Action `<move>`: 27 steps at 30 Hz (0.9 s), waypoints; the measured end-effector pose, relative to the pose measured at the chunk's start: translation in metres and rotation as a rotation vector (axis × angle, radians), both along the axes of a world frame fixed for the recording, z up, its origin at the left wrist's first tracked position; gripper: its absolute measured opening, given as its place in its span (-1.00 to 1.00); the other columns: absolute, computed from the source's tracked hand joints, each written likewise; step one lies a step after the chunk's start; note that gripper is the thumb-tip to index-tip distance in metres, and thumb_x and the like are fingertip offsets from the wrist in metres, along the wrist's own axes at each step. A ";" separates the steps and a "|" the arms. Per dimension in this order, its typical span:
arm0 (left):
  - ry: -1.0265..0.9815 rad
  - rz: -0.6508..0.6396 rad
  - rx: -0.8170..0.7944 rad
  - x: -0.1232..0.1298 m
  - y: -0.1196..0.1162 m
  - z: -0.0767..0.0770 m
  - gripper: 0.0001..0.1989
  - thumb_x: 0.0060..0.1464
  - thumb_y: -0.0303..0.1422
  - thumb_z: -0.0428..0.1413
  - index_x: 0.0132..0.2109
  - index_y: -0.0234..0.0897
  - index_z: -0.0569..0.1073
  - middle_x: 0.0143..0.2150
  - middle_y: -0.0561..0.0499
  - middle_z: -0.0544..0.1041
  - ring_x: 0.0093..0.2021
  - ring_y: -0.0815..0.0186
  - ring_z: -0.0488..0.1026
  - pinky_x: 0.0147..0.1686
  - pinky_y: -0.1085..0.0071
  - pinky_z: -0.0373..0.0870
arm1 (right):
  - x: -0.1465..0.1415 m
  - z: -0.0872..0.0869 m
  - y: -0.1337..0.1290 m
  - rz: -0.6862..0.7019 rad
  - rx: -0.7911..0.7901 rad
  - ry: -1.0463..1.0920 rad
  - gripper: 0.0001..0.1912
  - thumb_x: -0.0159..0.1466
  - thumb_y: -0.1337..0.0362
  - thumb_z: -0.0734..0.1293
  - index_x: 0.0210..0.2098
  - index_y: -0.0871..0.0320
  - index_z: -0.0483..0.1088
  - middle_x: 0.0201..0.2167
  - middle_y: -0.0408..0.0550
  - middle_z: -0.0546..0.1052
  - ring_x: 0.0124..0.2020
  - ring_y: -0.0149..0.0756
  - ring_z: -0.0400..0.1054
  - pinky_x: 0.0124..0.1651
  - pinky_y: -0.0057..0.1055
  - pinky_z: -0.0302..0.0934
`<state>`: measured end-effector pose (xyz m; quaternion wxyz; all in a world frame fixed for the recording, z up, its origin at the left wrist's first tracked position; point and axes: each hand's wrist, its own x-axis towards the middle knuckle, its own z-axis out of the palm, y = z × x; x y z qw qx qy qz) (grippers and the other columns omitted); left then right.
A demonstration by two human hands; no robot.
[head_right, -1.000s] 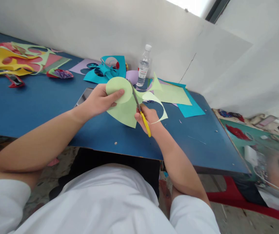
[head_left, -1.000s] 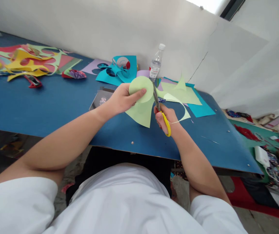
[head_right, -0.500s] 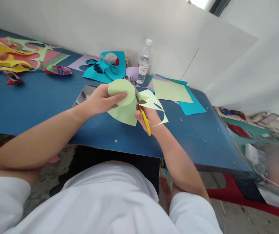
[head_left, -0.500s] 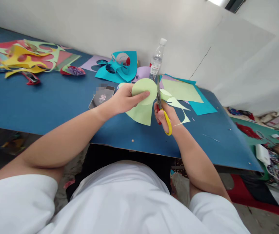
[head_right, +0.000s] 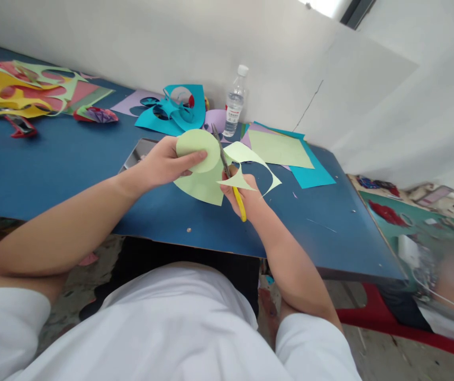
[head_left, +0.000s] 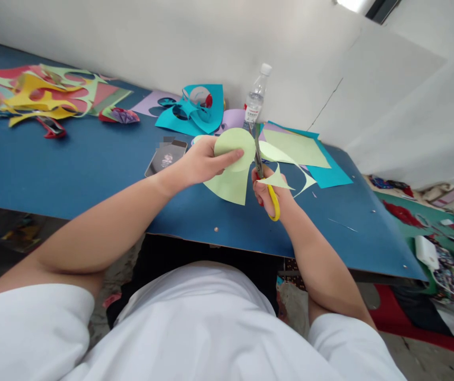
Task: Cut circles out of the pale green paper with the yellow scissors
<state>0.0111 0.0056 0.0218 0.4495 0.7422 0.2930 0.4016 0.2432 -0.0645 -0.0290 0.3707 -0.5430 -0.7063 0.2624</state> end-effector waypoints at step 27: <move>-0.028 0.024 -0.042 -0.006 0.009 0.005 -0.70 0.14 -0.16 0.34 -0.38 -0.29 0.53 -0.54 0.06 0.36 -0.56 0.41 0.28 -0.58 0.45 0.17 | -0.009 0.021 -0.007 -0.004 0.124 -0.035 -0.20 0.27 -0.61 0.14 -0.34 0.05 0.27 -0.56 -0.20 0.28 -0.52 -0.37 0.15 -0.42 -0.34 0.11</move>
